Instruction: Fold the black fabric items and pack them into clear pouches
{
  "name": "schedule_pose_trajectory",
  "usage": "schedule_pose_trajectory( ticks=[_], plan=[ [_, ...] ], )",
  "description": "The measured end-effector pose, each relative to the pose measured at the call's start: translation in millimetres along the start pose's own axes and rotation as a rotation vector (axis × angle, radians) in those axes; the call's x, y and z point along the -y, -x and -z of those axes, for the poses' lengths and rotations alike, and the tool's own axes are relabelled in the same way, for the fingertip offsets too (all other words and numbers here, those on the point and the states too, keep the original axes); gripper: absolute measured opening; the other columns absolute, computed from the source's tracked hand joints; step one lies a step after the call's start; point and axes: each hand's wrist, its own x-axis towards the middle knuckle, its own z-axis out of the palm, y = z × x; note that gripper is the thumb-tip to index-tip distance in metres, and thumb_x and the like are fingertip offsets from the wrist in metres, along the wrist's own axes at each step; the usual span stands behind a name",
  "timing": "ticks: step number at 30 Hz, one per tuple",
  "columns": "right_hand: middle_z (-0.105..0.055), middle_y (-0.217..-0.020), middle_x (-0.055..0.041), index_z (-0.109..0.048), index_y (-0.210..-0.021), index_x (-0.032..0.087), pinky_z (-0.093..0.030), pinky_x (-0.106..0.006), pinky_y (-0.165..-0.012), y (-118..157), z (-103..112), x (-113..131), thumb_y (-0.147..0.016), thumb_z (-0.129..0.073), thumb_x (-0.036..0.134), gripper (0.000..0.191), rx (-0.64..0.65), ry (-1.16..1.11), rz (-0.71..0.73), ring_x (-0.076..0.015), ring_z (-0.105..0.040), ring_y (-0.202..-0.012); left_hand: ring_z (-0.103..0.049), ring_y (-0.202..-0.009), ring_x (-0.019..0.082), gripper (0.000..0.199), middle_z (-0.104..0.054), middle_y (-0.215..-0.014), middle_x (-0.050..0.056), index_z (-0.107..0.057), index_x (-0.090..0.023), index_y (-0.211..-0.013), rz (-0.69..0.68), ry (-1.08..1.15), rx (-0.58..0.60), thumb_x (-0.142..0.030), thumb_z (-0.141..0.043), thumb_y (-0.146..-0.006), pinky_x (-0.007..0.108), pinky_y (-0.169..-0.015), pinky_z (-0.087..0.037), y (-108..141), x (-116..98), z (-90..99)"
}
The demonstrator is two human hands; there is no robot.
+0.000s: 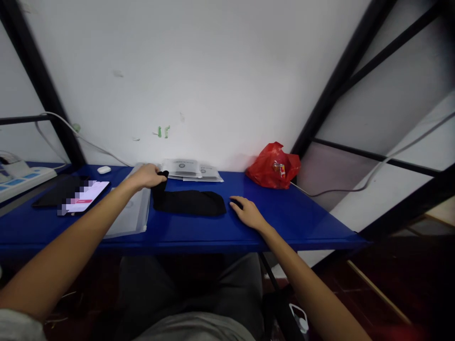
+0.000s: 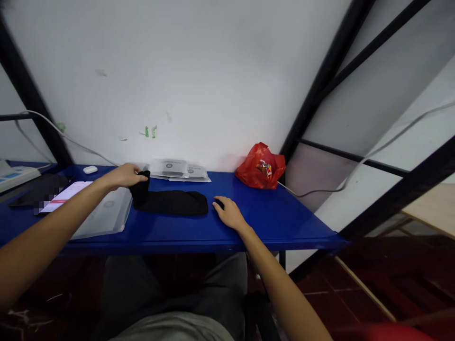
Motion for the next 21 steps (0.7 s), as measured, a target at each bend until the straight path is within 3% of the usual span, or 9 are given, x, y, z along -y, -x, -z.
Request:
schedule_pose_trajectory(
  ticks=[4,8,11,13,17,21],
  plan=[
    [-0.065,-0.118,-0.0111,-0.063,-0.113,0.019,-0.043,-0.043,-0.099,0,-1,-3,-0.088,-0.045,0.031,0.033,-0.004,-0.004,0.004,-0.0237,-0.059,-0.111,-0.065,-0.082,0.019,0.046,-0.069,-0.094,0.01,-0.059,-0.013,-0.111,-0.144,0.278,0.144,-0.045,-0.053,-0.078,0.029,-0.069,-0.05,4,-5,-21.1],
    [-0.064,-0.117,-0.0122,-0.062,-0.113,0.018,-0.043,-0.044,-0.1,0,-2,6,-0.087,-0.046,0.03,0.033,-0.057,0.001,0.024,-0.0245,-0.058,-0.111,-0.063,-0.083,0.02,0.041,-0.069,-0.092,0.007,-0.061,-0.015,-0.111,-0.37,0.061,0.093,-0.041,-0.05,-0.08,0.03,-0.075,-0.048,15,0,-49.8],
    [-0.061,-0.122,-0.0127,-0.061,-0.115,0.017,-0.04,-0.043,-0.103,-2,-3,34,-0.089,-0.046,0.03,0.034,-0.123,0.002,0.103,-0.0239,-0.054,-0.117,-0.062,-0.09,0.021,0.037,-0.068,-0.099,0.008,-0.064,-0.016,-0.106,-0.479,-0.088,0.113,-0.038,-0.049,-0.081,0.031,-0.079,-0.047,20,5,-66.5],
    [-0.057,-0.129,-0.0106,-0.059,-0.119,0.02,-0.038,-0.043,-0.104,-4,-6,60,-0.09,-0.044,0.033,0.035,-0.088,0.002,0.2,-0.0226,-0.05,-0.121,-0.061,-0.092,0.022,0.037,-0.066,-0.102,0.009,-0.065,-0.016,-0.106,-0.514,-0.111,0.088,-0.038,-0.048,-0.082,0.03,-0.081,-0.046,20,8,-71.3],
    [-0.047,-0.139,-0.0099,-0.054,-0.127,0.021,-0.033,-0.042,-0.108,-17,-17,106,-0.092,-0.043,0.039,0.041,0.047,0.028,0.423,-0.0215,-0.041,-0.129,-0.061,-0.09,0.02,0.037,-0.066,-0.101,0.009,-0.064,-0.015,-0.105,-0.48,-0.078,-0.045,-0.037,-0.044,-0.084,0.03,-0.083,-0.045,18,17,-67.4],
    [-0.042,-0.143,-0.0097,-0.055,-0.127,0.023,-0.026,-0.048,-0.11,-35,-31,122,-0.093,-0.04,0.042,0.042,0.155,0.058,0.459,-0.0251,-0.034,-0.134,-0.06,-0.094,0.023,0.04,-0.065,-0.104,0.012,-0.061,-0.013,-0.109,-0.314,-0.169,-0.121,-0.037,-0.042,-0.085,0.033,-0.081,-0.045,16,30,-59.2]
  ],
)
